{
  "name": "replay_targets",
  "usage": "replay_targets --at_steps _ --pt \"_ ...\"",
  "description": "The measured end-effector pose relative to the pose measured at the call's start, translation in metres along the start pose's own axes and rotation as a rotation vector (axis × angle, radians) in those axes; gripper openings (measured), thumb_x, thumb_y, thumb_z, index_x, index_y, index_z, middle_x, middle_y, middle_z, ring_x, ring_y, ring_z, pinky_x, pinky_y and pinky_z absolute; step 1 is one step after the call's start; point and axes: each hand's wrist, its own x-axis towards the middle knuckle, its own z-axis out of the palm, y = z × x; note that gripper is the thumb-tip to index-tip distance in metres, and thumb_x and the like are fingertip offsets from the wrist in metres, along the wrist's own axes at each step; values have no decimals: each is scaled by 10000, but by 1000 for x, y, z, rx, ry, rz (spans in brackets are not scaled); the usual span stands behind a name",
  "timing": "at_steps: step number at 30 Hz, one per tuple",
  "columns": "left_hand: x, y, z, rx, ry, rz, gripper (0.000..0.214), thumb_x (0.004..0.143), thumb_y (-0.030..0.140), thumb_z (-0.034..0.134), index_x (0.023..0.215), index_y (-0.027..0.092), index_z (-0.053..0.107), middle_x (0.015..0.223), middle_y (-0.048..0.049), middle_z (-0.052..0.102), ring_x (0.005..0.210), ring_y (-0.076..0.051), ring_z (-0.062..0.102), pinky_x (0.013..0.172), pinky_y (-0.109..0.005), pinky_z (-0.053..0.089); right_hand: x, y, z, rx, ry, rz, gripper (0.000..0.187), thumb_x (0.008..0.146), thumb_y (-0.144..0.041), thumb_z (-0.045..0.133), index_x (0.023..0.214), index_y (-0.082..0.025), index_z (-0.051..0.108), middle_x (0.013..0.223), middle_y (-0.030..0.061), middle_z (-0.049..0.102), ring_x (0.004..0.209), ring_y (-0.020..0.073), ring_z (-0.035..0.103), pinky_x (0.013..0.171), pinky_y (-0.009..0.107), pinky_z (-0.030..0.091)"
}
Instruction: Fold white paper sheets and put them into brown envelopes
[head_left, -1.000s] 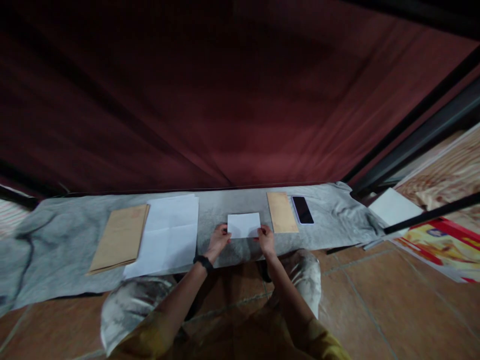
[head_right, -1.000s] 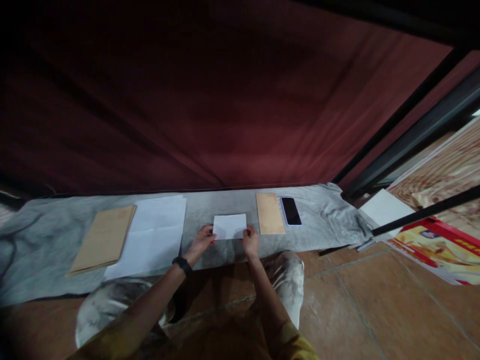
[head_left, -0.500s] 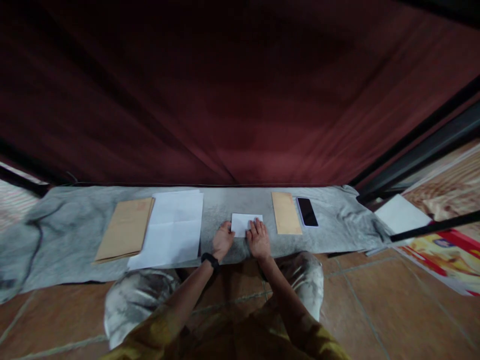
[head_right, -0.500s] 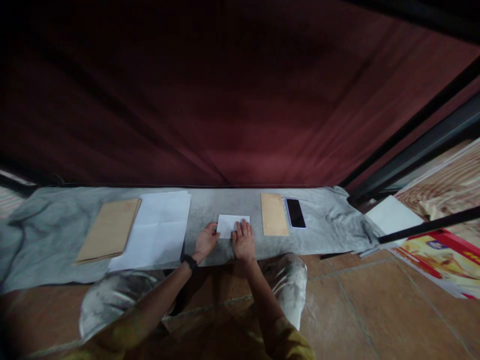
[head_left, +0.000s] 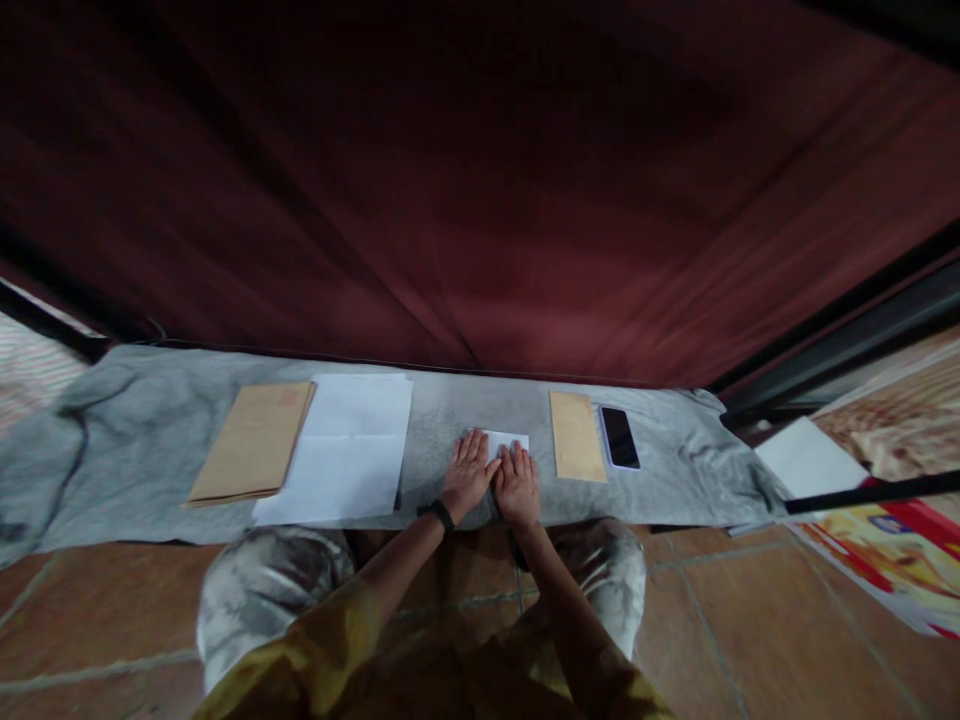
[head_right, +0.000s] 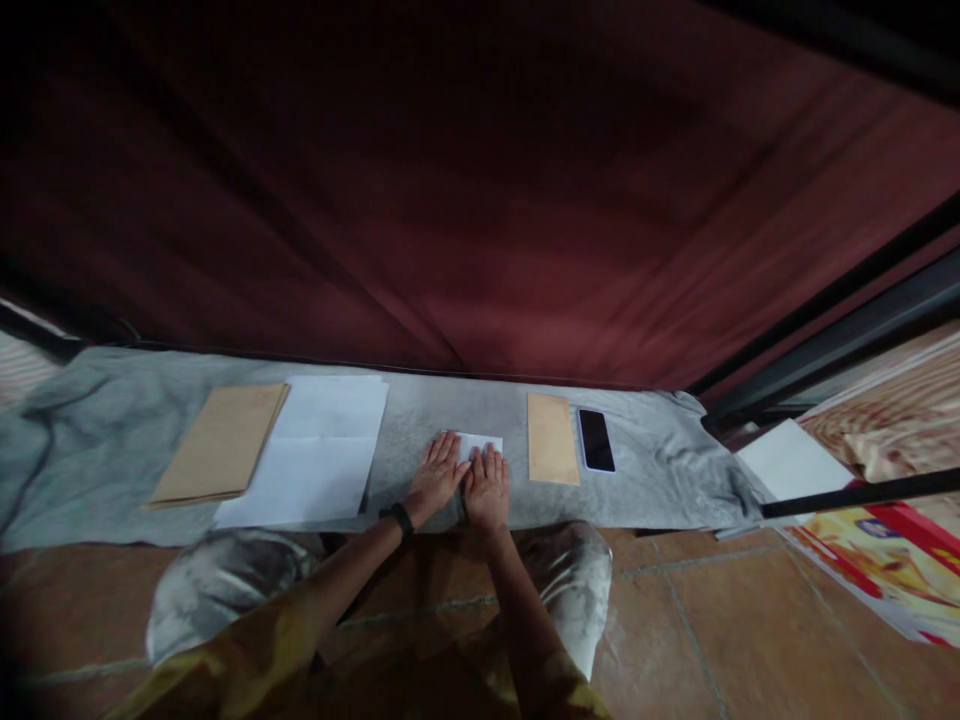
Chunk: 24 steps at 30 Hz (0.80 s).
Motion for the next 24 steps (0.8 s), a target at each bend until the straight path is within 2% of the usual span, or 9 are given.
replay_targets --at_steps 4,8,13,20,24 --pt "-2 -10 9 34 -16 -15 633 1011 372 361 1560 59 343 1637 -183 339 1552 -283 233 1264 -471 193 1 0 -1 8 -14 6 474 1042 -286 418 1492 -171 510 1592 180 417 1457 311 394 1170 504 310" --pt "-5 -11 9 45 -15 -14 656 1007 359 355 1574 33 297 1651 -199 292 1564 -285 186 1265 -485 184 1 0 -2 21 -13 5 482 1040 -288 414 1500 -170 499 1587 183 424 1454 310 398 1172 507 305" --pt "-8 -11 5 71 -34 -20 676 1007 404 368 1567 29 309 1644 -199 311 1563 -282 193 1270 -467 167 0 1 0 23 2 0 509 1043 -301 377 1516 -135 468 1582 194 427 1460 313 386 1171 521 303" --pt "-20 -18 5 98 -44 -12 649 1010 361 359 1568 31 311 1641 -194 321 1559 -282 211 1270 -475 149 -9 8 1 0 47 107 572 1049 -332 350 1533 -33 404 1555 235 448 1454 331 402 1176 519 315" --pt "-21 -19 4 98 -44 -13 648 1011 371 355 1576 58 303 1637 -188 331 1554 -278 230 1263 -491 174 -8 10 -3 16 70 149 577 1044 -315 339 1534 -17 395 1533 263 463 1441 345 427 1166 553 329"
